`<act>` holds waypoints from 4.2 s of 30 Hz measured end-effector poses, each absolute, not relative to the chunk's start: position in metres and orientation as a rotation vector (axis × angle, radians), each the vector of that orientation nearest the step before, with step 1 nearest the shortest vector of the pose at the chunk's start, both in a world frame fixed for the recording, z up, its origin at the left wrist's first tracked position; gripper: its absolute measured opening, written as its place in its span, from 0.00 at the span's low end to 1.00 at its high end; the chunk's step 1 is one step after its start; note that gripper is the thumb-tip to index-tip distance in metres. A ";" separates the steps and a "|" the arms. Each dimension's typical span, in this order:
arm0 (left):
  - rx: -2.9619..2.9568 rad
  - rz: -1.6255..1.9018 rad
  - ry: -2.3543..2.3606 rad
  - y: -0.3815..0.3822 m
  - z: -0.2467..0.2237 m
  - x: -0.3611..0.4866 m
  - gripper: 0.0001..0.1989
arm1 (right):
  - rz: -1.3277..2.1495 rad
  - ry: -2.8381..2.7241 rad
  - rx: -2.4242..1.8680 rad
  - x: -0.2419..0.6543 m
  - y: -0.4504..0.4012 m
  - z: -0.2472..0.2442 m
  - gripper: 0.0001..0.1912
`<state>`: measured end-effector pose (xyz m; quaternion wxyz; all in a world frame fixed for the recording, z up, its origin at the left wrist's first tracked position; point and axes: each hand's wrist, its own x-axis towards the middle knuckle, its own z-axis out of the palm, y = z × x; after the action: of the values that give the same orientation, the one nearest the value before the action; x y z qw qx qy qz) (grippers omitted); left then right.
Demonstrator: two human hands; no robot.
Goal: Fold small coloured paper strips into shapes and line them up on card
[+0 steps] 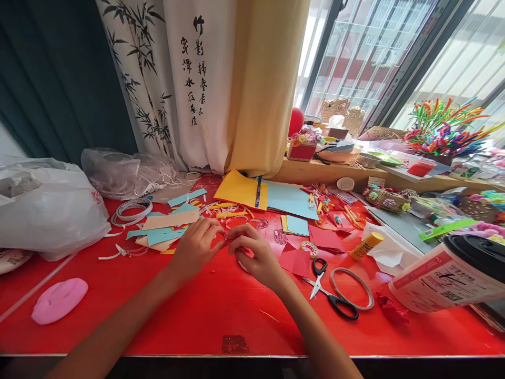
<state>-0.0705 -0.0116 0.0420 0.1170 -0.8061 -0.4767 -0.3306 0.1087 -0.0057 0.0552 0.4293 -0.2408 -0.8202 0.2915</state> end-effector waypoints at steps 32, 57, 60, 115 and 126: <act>-2.647 -1.839 -1.624 -0.017 0.056 -0.062 0.10 | 1.098 -1.867 -0.847 0.103 -0.002 0.045 0.10; -2.664 -1.440 -1.633 -0.019 0.045 -0.060 0.09 | 0.165 -2.281 -0.823 0.100 -0.006 0.036 0.07; -2.731 -1.491 -1.765 -0.019 0.050 -0.061 0.11 | 0.365 -2.226 -0.869 0.100 -0.009 0.041 0.10; -3.162 -2.216 -1.865 -0.017 0.054 -0.059 0.17 | 1.537 -1.337 -0.797 0.108 0.004 0.052 0.14; -3.528 -2.183 -1.976 -0.012 0.050 -0.065 0.15 | 1.343 -1.603 -0.731 0.107 -0.005 0.049 0.09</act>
<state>-0.0648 -0.0124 0.0498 -0.6644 -0.5737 -0.3214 -0.3550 0.1066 -0.0053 0.0494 0.4470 -0.2951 -0.6474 0.5422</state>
